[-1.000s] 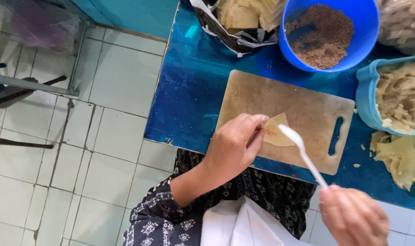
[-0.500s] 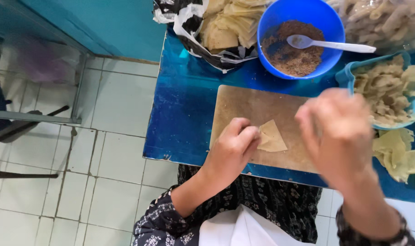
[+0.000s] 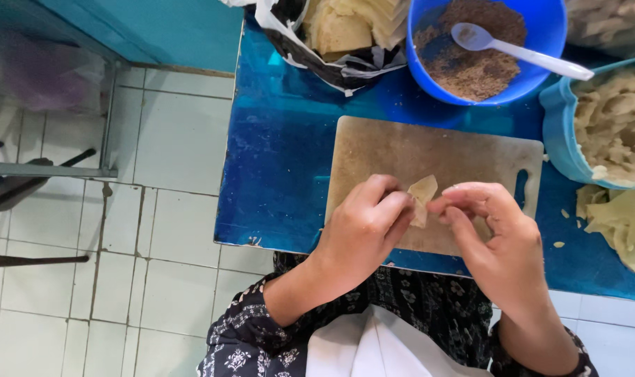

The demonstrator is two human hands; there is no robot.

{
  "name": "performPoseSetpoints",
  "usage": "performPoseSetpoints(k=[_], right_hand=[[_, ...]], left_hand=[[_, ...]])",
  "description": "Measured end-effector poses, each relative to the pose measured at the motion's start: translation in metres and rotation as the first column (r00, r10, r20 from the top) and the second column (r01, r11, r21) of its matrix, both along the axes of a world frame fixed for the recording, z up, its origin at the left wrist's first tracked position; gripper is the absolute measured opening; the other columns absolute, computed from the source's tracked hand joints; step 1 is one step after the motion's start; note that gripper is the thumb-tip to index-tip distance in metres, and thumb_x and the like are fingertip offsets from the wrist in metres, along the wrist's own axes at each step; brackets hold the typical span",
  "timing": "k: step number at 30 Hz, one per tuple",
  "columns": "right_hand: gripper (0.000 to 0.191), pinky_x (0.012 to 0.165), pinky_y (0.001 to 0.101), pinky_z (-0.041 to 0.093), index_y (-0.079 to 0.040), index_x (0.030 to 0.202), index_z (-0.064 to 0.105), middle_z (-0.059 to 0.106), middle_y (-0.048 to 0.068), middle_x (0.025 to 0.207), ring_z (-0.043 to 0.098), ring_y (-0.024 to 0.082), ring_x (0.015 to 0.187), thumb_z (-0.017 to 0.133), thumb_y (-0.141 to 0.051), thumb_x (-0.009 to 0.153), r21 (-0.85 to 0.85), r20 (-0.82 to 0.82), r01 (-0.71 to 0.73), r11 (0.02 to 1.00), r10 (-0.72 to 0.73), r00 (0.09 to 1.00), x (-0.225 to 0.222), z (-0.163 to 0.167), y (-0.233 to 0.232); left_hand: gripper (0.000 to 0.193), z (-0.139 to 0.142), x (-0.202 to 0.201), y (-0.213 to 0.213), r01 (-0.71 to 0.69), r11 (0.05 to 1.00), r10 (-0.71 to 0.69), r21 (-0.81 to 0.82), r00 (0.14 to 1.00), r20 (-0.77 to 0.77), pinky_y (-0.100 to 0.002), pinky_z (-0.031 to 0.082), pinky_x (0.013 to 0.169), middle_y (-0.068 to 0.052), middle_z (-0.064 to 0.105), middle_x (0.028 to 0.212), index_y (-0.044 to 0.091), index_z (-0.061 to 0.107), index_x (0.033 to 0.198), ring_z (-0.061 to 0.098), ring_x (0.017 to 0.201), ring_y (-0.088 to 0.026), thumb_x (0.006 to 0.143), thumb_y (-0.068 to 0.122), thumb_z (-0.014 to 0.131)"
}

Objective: The person sits at a blue table and cuts thin yellow sheets into smaller pieces with scissors on a cutting board, then folds the pieces by hand and spoons brown powder from a blue bowl onto them, working through the sheets one at a time.

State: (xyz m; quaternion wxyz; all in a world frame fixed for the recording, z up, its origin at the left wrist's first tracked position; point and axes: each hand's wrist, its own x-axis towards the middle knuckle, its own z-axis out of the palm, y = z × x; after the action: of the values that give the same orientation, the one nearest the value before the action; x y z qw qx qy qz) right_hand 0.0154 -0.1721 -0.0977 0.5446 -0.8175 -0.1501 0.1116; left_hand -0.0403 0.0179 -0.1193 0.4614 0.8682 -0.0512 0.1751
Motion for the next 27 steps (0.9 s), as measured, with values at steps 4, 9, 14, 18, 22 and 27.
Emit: performPoseSetpoints(k=[4, 9, 14, 18, 22, 27], right_hand=[[0.021, 0.081, 0.0322, 0.055, -0.002, 0.106, 0.067, 0.070, 0.010, 0.103, 0.069, 0.022, 0.092, 0.073, 0.004, 0.087, -0.185, 0.255, -0.063, 0.981, 0.109, 0.961, 0.002, -0.007, 0.012], [0.021, 0.078, 0.0404, 0.051, -0.003, 0.103, 0.069, 0.067, 0.013, 0.100, 0.063, 0.032, 0.093, 0.077, 0.003, 0.085, -0.353, 0.454, -0.074, 0.933, 0.240, 0.858, 0.004, -0.002, 0.014], [0.029, 0.082, 0.0445, 0.049, 0.001, 0.105, 0.072, 0.068, 0.015, 0.100, 0.063, 0.035, 0.093, 0.072, 0.004, 0.076, -0.519, 0.593, -0.083, 0.851, 0.429, 0.681, -0.004, 0.009, 0.004], [0.025, 0.078, 0.0459, 0.047, 0.000, 0.104, 0.076, 0.068, 0.012, 0.095, 0.062, 0.032, 0.088, 0.076, 0.002, 0.078, -0.497, 0.621, -0.050, 0.866, 0.395, 0.676, -0.001, 0.004, 0.003], [0.013, 0.078, 0.0406, 0.048, -0.003, 0.094, 0.069, 0.065, 0.012, 0.096, 0.060, 0.032, 0.092, 0.078, 0.002, 0.085, -0.320, 0.495, 0.030, 0.947, 0.140, 0.857, 0.005, -0.012, 0.008], [0.013, 0.082, 0.0401, 0.049, -0.002, 0.099, 0.069, 0.066, 0.011, 0.101, 0.061, 0.032, 0.097, 0.075, 0.003, 0.089, -0.303, 0.476, -0.021, 0.953, 0.170, 0.863, 0.002, -0.013, 0.006]], left_hand=[[0.036, 0.000, 0.000, 0.002, 0.013, 0.999, -0.012, -0.030, 1.000, 0.005, -0.042, 0.054, 0.089, -0.015, 0.057, 0.122, 0.003, 0.061, 0.122, 0.064, 0.108, -0.036, 0.087, 0.002, 0.072], [0.029, 0.003, -0.002, 0.002, 0.084, 0.996, -0.084, 0.011, 0.996, -0.004, -0.038, 0.055, 0.089, -0.014, 0.058, 0.127, 0.004, 0.065, 0.119, 0.065, 0.107, -0.029, 0.090, -0.001, 0.069], [0.026, 0.002, -0.001, 0.005, 0.136, 0.964, -0.145, 0.229, 0.989, 0.022, -0.039, 0.055, 0.092, -0.013, 0.060, 0.125, 0.002, 0.065, 0.114, 0.064, 0.110, -0.029, 0.089, 0.004, 0.067], [0.027, 0.004, 0.003, 0.013, 0.198, 0.936, -0.229, 0.292, 0.970, 0.077, -0.040, 0.054, 0.087, -0.012, 0.059, 0.119, 0.001, 0.065, 0.115, 0.063, 0.106, -0.029, 0.089, 0.010, 0.067], [0.026, 0.004, 0.014, 0.017, 0.239, 0.893, -0.278, 0.382, 0.959, 0.049, -0.040, 0.053, 0.084, -0.009, 0.058, 0.109, 0.005, 0.064, 0.113, 0.062, 0.101, -0.027, 0.087, 0.009, 0.067], [0.016, 0.002, 0.026, 0.008, 0.258, 0.930, -0.240, 0.261, 0.966, -0.099, -0.044, 0.053, 0.079, -0.011, 0.060, 0.097, 0.005, 0.058, 0.101, 0.063, 0.095, -0.032, 0.091, 0.011, 0.069]])
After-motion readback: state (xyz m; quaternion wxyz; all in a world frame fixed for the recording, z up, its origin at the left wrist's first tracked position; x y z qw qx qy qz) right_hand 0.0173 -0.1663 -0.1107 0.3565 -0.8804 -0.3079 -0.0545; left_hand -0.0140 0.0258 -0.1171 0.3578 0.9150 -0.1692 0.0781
